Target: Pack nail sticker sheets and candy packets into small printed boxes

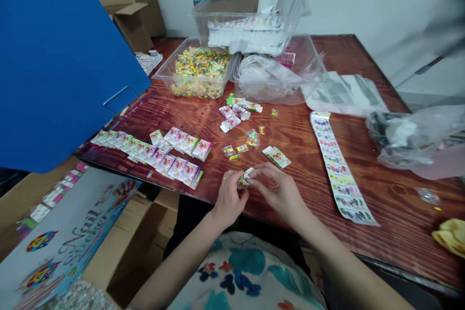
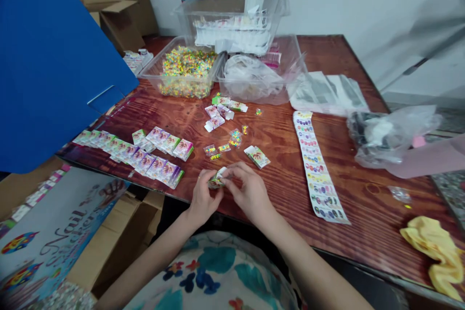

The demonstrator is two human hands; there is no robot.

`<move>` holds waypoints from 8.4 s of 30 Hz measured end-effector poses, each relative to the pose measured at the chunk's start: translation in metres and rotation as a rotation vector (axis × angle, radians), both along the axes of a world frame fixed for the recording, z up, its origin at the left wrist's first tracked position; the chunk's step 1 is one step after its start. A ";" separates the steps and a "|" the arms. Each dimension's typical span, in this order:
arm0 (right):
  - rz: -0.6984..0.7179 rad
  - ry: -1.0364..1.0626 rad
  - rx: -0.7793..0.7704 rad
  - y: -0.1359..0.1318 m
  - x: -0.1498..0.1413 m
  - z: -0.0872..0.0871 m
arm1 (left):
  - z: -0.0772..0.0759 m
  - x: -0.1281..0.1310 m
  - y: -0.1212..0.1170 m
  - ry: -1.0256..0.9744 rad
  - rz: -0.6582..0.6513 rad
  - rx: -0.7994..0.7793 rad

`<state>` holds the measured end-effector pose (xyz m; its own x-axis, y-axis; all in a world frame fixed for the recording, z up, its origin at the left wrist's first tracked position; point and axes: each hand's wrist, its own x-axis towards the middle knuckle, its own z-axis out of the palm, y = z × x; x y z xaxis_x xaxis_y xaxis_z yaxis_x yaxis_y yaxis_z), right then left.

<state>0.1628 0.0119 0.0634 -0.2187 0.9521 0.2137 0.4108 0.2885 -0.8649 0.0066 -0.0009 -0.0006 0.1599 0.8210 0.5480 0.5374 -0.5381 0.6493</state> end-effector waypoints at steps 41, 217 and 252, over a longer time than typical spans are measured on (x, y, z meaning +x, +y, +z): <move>-0.020 0.385 -0.165 -0.010 0.004 -0.012 | 0.023 0.012 -0.011 0.107 0.061 -0.479; -0.248 -0.668 0.169 0.068 0.238 -0.064 | 0.054 0.039 0.007 -0.914 -0.189 -1.155; 0.149 -0.213 0.206 -0.032 0.067 0.000 | 0.067 0.033 0.009 -0.594 -0.338 -1.264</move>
<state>0.2301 -0.0197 0.0637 -0.4127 0.8478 0.3330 0.5163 0.5189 -0.6813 0.0394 0.0078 0.0667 0.4520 0.7684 -0.4531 -0.0125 0.5134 0.8581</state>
